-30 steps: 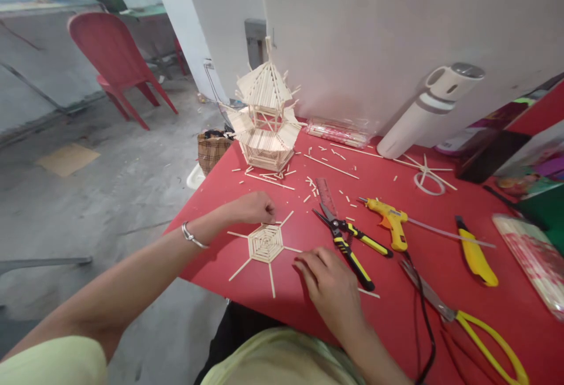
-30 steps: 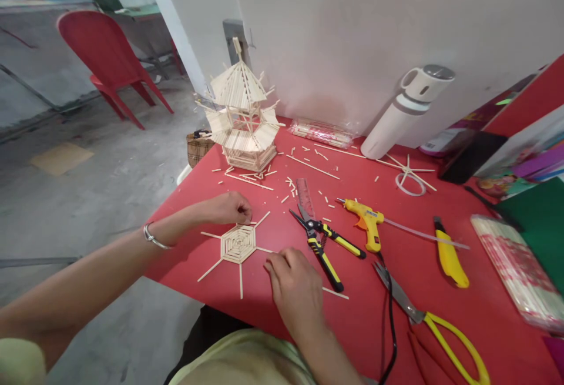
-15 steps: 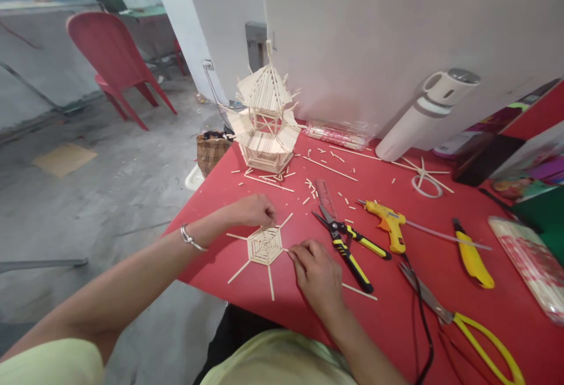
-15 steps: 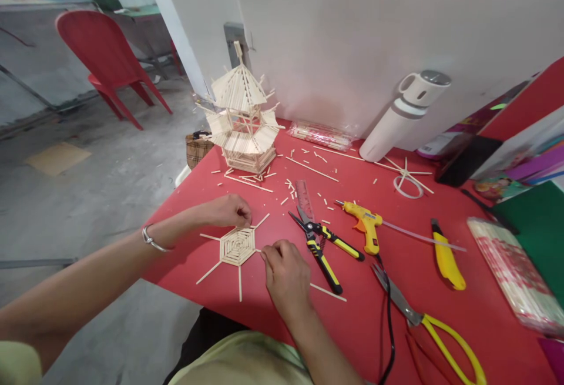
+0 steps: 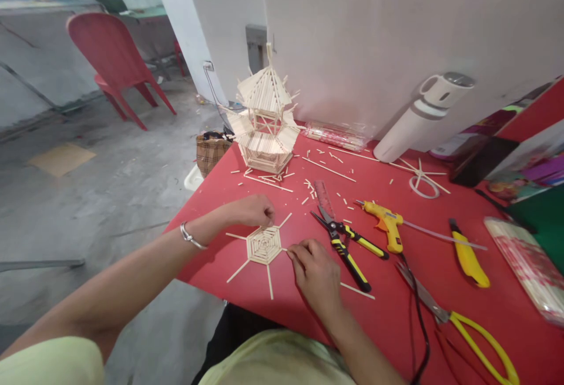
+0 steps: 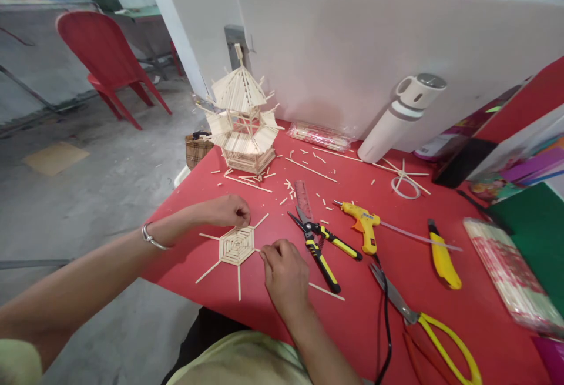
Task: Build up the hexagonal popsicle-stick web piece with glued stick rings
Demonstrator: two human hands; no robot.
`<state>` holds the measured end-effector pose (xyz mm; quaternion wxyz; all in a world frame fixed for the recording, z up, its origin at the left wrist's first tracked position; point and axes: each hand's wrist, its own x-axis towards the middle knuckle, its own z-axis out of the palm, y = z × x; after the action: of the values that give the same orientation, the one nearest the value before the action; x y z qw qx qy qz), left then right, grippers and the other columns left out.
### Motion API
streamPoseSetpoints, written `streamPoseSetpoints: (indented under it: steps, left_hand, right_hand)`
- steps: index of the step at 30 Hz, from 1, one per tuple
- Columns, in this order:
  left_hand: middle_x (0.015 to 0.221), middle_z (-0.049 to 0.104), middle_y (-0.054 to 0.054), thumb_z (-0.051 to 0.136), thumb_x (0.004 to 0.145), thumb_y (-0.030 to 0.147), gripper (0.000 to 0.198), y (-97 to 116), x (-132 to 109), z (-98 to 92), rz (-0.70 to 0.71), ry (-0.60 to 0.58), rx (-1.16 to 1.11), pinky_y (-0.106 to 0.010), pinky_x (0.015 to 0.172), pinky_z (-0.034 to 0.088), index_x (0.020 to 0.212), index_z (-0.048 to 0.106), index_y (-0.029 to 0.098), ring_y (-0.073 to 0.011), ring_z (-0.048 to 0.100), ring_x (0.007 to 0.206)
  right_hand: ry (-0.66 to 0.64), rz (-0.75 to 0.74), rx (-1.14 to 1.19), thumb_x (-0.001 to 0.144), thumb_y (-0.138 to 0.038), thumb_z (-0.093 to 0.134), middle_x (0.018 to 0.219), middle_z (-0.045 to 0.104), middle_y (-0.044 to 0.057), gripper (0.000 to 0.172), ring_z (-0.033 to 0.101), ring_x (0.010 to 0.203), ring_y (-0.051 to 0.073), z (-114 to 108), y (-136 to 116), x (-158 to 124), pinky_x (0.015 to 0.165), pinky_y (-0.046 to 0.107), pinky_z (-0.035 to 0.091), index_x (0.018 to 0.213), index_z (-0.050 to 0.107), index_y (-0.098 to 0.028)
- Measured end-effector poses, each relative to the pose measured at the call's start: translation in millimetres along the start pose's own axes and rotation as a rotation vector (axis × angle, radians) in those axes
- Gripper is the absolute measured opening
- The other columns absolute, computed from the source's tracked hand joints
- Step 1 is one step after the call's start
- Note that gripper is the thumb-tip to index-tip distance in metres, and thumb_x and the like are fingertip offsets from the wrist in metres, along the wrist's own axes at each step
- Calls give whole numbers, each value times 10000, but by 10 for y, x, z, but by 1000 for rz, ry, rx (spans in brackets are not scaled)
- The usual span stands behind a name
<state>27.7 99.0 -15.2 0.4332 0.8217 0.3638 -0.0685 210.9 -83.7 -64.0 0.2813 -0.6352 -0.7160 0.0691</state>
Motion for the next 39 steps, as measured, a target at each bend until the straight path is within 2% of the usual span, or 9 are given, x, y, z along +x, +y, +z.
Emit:
streamPoseSetpoints:
  steps: [7,17,39]
  left_hand:
    - [620,613,-1,520,596,192,149,28,-30,-13,-18,1,-5,-244,527,325,641,658,162,-140,522,598]
    - [649,609,1,531,636,221,156,-72,4,9,21,-9,-22,-243,537,314,674,672,168,-134,509,612]
    - [636,611,0,547,619,223,168,-41,-4,20,-17,9,-49,-238,534,331,684,689,160,-138,514,616]
  right_hand:
    - [20,-13,11,983,-281,522,882,626,31,196,580,807,148,5,12,-3,678,253,369,976,713,-237]
    - [25,-13,2,985,-282,513,871,626,30,208,580,792,143,-13,-2,9,660,255,370,972,716,-240]
    - [19,-15,23,977,-271,525,867,633,34,193,590,806,144,-11,3,17,671,238,386,945,713,-238]
